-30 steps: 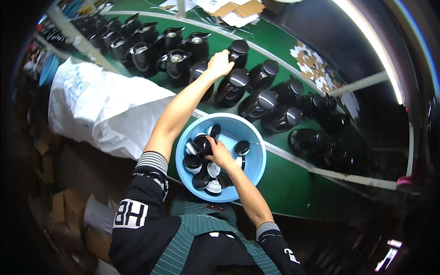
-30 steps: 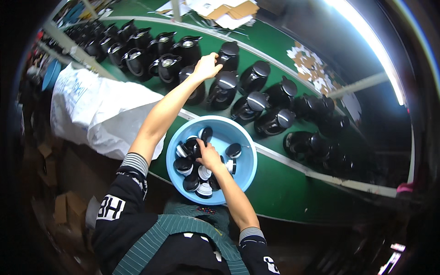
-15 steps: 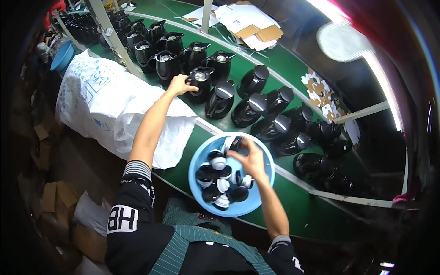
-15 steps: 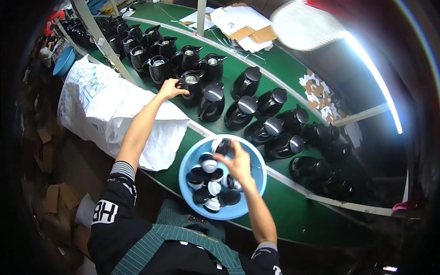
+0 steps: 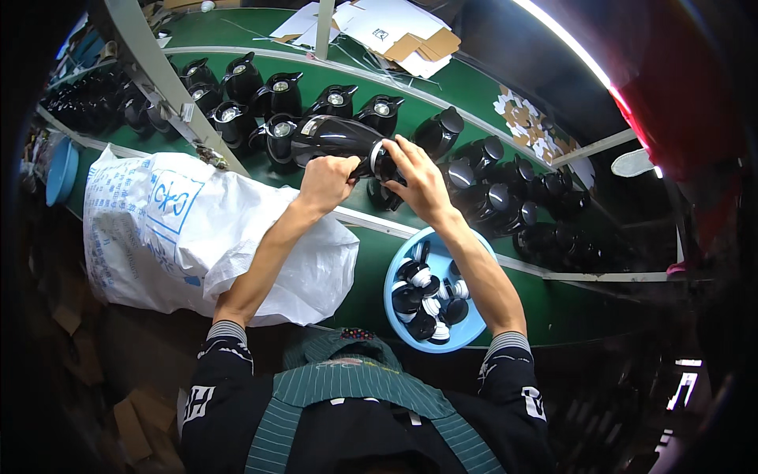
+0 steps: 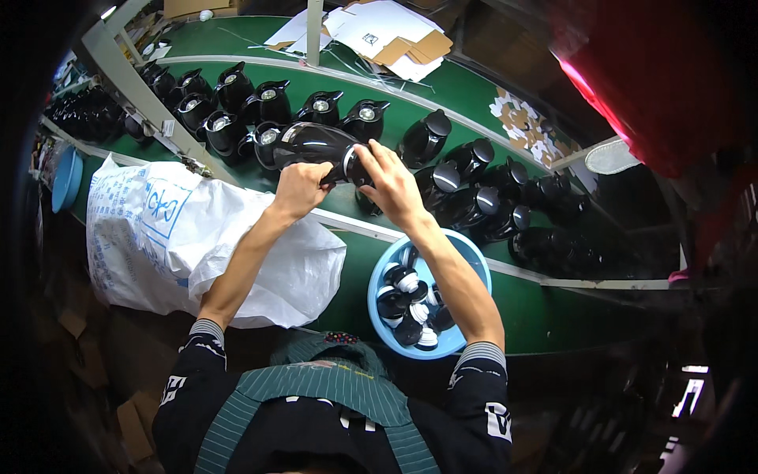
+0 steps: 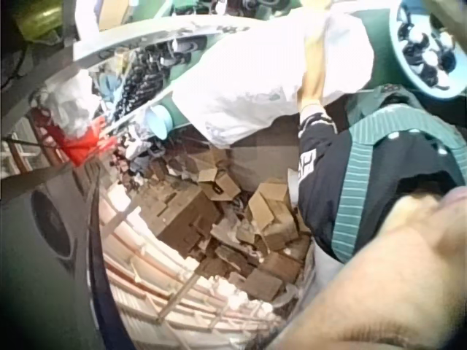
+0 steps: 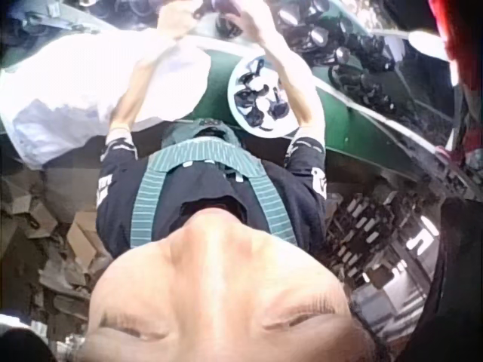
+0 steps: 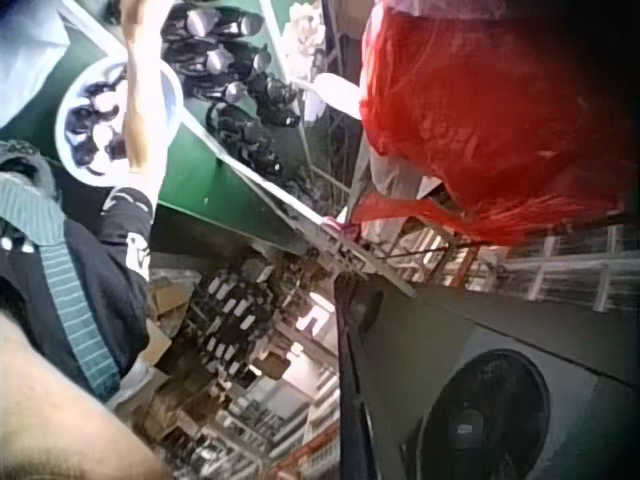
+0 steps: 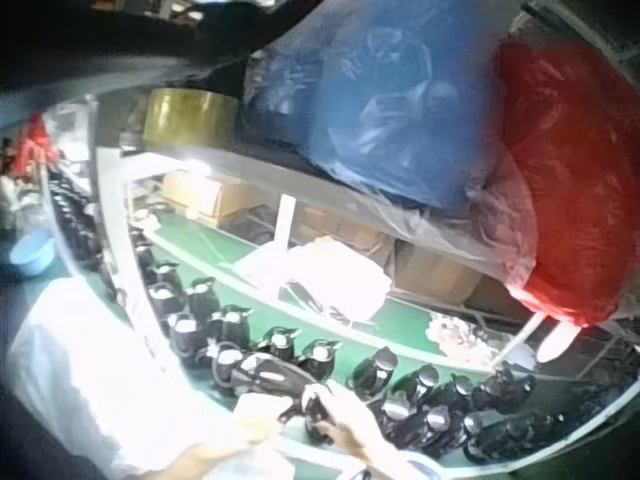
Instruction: The person repeatedly picks black kettle bodies from a green workbench and white lids from a blue basin, then screws the lids onto the kettles by hand. The assembled kettles are placed back on the bench. The person briefly moves the basin and retrieves more lids from a cardboard box before continuing the same assembly steps.
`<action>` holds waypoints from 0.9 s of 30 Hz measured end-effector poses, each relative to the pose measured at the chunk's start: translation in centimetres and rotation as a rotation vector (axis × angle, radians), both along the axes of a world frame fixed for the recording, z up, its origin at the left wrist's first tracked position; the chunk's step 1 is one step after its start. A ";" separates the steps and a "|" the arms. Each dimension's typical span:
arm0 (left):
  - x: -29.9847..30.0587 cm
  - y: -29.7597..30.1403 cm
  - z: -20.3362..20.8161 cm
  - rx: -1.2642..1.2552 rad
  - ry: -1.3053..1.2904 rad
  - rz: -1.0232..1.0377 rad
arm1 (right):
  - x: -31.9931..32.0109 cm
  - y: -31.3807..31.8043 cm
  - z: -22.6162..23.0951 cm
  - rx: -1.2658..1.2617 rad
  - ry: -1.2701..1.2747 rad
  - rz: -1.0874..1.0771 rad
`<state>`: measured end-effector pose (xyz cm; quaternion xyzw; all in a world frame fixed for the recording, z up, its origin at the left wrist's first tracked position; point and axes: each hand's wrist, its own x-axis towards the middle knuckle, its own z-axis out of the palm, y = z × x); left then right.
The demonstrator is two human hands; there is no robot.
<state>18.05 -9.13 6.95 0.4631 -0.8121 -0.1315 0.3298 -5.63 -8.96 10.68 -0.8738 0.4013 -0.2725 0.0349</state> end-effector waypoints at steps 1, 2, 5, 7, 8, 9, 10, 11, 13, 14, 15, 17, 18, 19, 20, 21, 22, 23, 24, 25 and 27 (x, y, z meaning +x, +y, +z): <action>0.5 -0.4 0.8 0.015 -0.017 -0.035 | 0.0 0.1 0.5 -0.056 0.062 0.036; 0.9 -0.7 1.4 0.030 -0.034 -0.068 | -0.1 0.2 0.9 -0.112 0.125 0.075; 2.3 -2.2 2.5 0.120 -0.070 -0.213 | -0.9 -0.3 0.9 -0.283 0.300 0.264; 3.0 -2.9 3.7 0.344 -0.111 -0.310 | -0.6 0.0 0.8 -0.275 0.308 0.281; 3.1 -2.8 3.5 0.324 -0.079 -0.303 | -0.4 0.1 -0.4 -0.209 0.211 0.219; 2.9 -2.3 2.7 0.210 -0.083 -0.266 | 0.1 0.7 -0.5 -0.069 0.133 0.119; 2.6 -1.9 2.0 0.097 -0.087 -0.229 | 0.9 1.2 -0.7 0.070 0.053 0.018; 2.4 -1.6 1.3 0.055 -0.119 -0.185 | 1.8 1.1 -1.3 0.351 -0.226 -0.109; 1.9 -0.7 0.1 -0.018 -0.184 -0.103 | 2.4 0.3 -1.7 0.868 -0.548 -0.402; 1.9 -0.4 -0.1 -0.014 -0.183 -0.095 | 2.6 -0.3 -1.6 1.339 -0.755 -0.639; 1.6 0.1 -0.2 -0.004 -0.177 -0.092 | 2.2 -0.1 -3.2 1.495 -0.872 -0.558; 1.5 0.4 -0.8 -0.044 -0.204 -0.069 | 0.0 -0.3 -5.6 1.705 -0.821 -0.532; 2.2 0.7 -0.8 -0.054 -0.193 -0.053 | 0.9 0.1 -4.4 1.636 -0.703 -0.536; 2.5 1.1 -0.6 -0.068 -0.174 -0.045 | 1.9 1.4 -2.3 1.299 -0.533 -0.575; 2.8 1.4 -0.4 -0.082 -0.155 -0.037 | 1.5 1.3 -2.3 1.064 -0.245 -0.559; 2.8 1.7 -0.6 -0.076 -0.156 -0.042 | 2.2 2.4 -2.2 0.603 -0.195 -0.378; 2.7 2.1 -1.0 -0.069 -0.157 -0.047 | 3.0 3.7 -1.8 0.146 -0.142 -0.192; 2.6 2.5 -1.4 -0.063 -0.159 -0.052 | 2.9 3.7 -1.1 0.292 0.012 -0.068; 2.5 2.7 -1.6 -0.062 -0.163 -0.042 | 3.3 3.6 -1.5 0.251 0.093 -0.101; 2.3 3.1 -1.7 -0.061 -0.167 -0.031 | 3.7 3.9 -1.9 0.397 -0.082 -0.170; 1.9 3.9 -1.9 -0.061 -0.179 -0.009 | 4.8 4.3 -3.0 0.561 -0.408 -0.317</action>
